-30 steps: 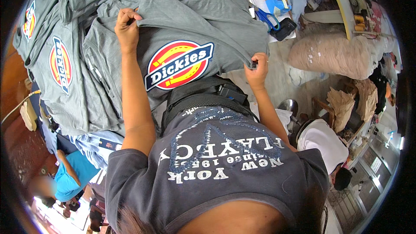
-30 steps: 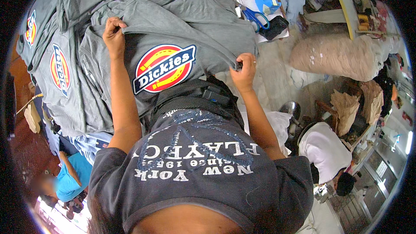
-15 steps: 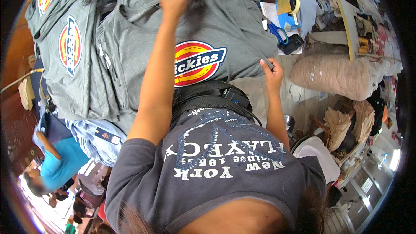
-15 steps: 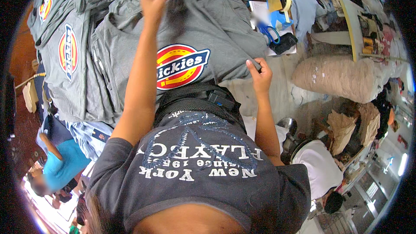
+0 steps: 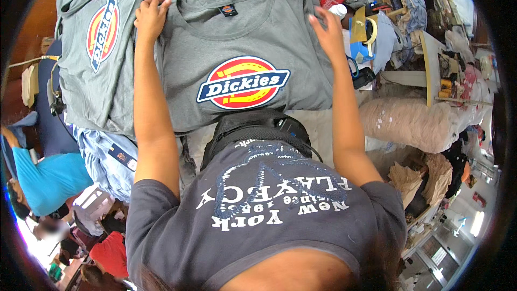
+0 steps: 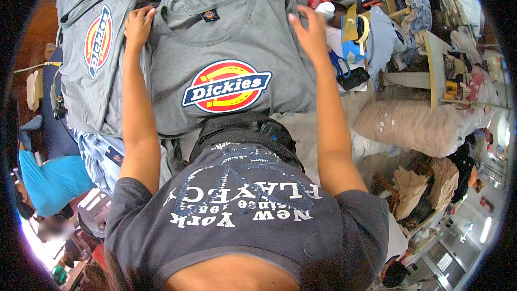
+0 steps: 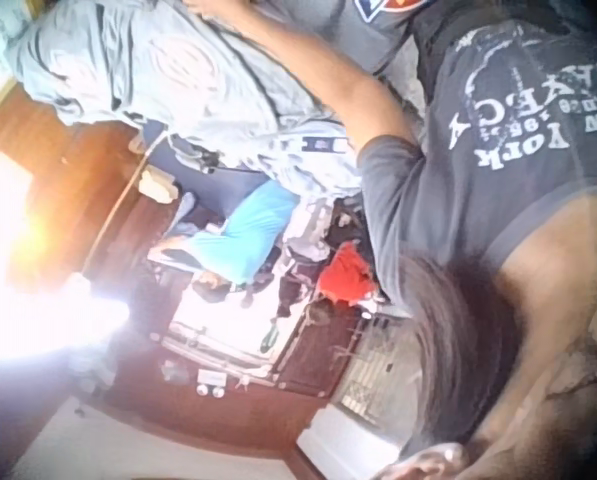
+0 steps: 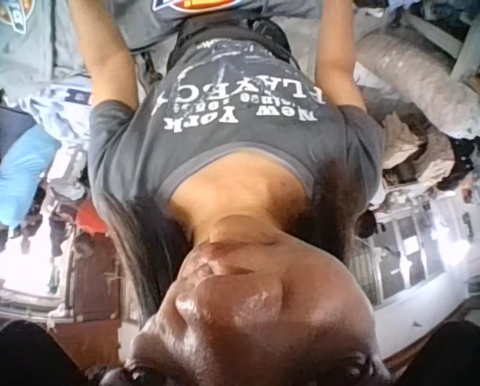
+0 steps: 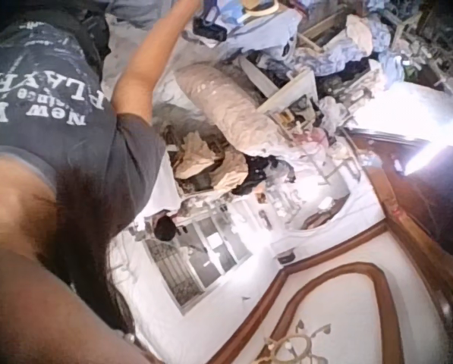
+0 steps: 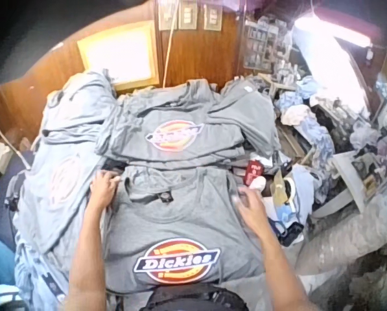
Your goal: The person picks up grey t-shirts from a stack, uses shears to cut loose threads from the garment, then folds each shirt and places it onto a separate stack.
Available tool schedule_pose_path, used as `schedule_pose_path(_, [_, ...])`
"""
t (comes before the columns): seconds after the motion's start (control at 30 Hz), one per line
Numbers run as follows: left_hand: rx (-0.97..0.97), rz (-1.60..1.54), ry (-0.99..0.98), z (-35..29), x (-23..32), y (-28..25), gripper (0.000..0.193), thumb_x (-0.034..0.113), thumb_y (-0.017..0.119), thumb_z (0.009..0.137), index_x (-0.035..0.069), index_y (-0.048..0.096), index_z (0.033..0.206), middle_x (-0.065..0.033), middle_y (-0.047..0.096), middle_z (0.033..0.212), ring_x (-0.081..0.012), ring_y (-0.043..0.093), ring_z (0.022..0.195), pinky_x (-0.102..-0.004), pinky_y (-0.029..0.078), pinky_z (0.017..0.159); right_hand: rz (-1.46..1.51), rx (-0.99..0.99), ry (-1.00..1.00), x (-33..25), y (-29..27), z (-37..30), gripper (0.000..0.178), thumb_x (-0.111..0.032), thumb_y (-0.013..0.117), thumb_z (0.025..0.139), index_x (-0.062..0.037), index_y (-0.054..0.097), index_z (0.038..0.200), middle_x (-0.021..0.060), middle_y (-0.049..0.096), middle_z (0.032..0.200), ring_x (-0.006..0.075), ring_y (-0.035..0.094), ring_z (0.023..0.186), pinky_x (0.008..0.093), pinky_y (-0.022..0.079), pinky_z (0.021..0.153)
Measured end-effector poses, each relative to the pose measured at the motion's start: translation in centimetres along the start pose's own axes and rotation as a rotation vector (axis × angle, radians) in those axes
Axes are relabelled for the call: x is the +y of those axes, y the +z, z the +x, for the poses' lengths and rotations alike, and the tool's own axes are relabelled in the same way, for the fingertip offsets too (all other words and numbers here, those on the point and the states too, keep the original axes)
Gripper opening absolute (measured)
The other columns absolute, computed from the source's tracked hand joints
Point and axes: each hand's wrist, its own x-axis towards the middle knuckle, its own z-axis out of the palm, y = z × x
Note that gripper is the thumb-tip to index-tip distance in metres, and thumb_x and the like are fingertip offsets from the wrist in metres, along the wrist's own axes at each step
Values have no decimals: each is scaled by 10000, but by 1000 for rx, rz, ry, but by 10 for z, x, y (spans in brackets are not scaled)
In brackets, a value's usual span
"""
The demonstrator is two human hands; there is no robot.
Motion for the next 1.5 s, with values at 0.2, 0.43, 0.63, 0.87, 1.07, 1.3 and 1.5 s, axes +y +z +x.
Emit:
schedule_pose_path(0.2, [-2,-278,149,13,3,-4,320,390,487,815,77,535,861,-138,572,886,-308,532,842,-405,416,683,-358,39,-265,-3,64,94,401,-431,609,712,-133,571,977,67,535,1005,272,466,1000,450,351,828])
schedule_pose_path(0.43, [-10,-14,43,35,-14,0,353,435,424,836,90,498,852,-158,597,701,-363,567,663,-446,413,550,-143,-174,-206,-4,80,132,226,-306,512,807,-82,487,793,68,619,843,309,576,705,410,431,608])
schedule_pose_path(0.63, [14,-37,12,26,-24,28,380,459,421,828,86,496,827,-162,597,683,-359,570,643,-450,418,542,-368,-14,-317,5,89,117,242,-328,480,823,-89,453,853,62,592,808,306,574,690,418,444,576])
schedule_pose_path(0.87, [-81,-105,-59,29,-25,22,353,424,525,793,78,586,837,-123,617,705,-282,592,670,-348,433,582,-285,-80,-317,8,88,121,347,-421,520,781,-77,511,822,67,585,803,278,572,677,374,450,598])
schedule_pose_path(1.07, [-340,-820,-104,44,-37,-17,223,263,657,740,47,639,794,80,540,695,-27,449,670,-170,348,606,-105,-655,-139,-5,41,152,437,-475,642,680,-48,622,770,32,570,679,119,506,652,266,401,613])
schedule_pose_path(1.3, [-175,-770,-98,55,-41,-32,234,294,650,746,62,645,781,66,555,677,-30,461,636,-167,345,594,1,-452,-65,-40,11,158,281,-279,662,687,-17,624,779,45,591,662,117,519,610,270,406,572])
schedule_pose_path(1.5, [-146,-779,-93,50,-37,-56,233,291,645,751,62,649,793,66,562,687,-28,467,649,-166,348,609,69,-334,24,-82,-18,135,216,-214,650,663,-11,624,730,73,593,644,142,532,600,282,410,578])
